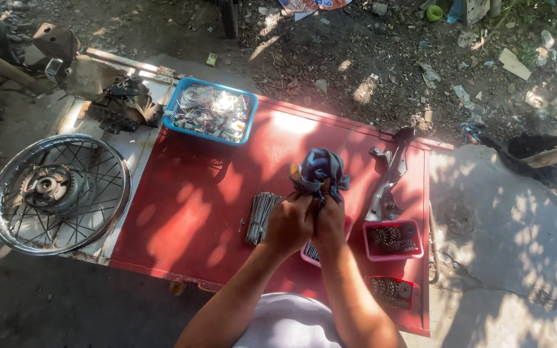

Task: Cleaning individual motorcycle wheel spokes with a cloth before assembly.

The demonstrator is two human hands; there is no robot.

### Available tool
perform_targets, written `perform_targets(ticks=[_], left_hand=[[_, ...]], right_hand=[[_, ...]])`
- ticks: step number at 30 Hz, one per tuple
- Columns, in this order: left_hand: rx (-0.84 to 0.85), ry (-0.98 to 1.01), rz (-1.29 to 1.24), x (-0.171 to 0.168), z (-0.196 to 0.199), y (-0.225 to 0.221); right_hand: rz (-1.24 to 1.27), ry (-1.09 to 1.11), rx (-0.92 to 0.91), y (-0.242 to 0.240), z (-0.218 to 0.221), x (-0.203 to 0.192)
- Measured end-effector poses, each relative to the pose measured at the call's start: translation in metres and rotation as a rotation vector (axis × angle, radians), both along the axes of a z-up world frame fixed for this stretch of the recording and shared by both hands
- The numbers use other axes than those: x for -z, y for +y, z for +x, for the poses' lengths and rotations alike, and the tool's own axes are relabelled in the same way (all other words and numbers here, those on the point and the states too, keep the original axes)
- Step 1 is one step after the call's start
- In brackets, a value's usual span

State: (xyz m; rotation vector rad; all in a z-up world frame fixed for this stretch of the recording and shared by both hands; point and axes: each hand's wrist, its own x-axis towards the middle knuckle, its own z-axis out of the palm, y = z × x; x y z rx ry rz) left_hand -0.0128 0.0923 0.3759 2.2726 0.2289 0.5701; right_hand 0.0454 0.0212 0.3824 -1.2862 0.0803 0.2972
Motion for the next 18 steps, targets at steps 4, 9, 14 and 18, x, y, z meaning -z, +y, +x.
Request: perform_targets(ticks=[4,9,14,18], left_hand=[[0.12,0.055,-0.094,-0.008,-0.006,0.009],[0.238,0.085,-0.034,-0.022,-0.025,0.004],[0.213,0.137,0.007,-0.017,-0.015,0.007],[0.235,0.142,0.025,-0.023,-0.007,0.011]], right_hand=[[0.188,0.009,0.116,-0.023,0.039,0.031],[0.291,0.055,0.418,-0.026,0.061,-0.049],[0.282,0.113,0.426,-0.001,0.036,-0.022],[0.172,0.009,0.204,0.008,0.015,-0.05]])
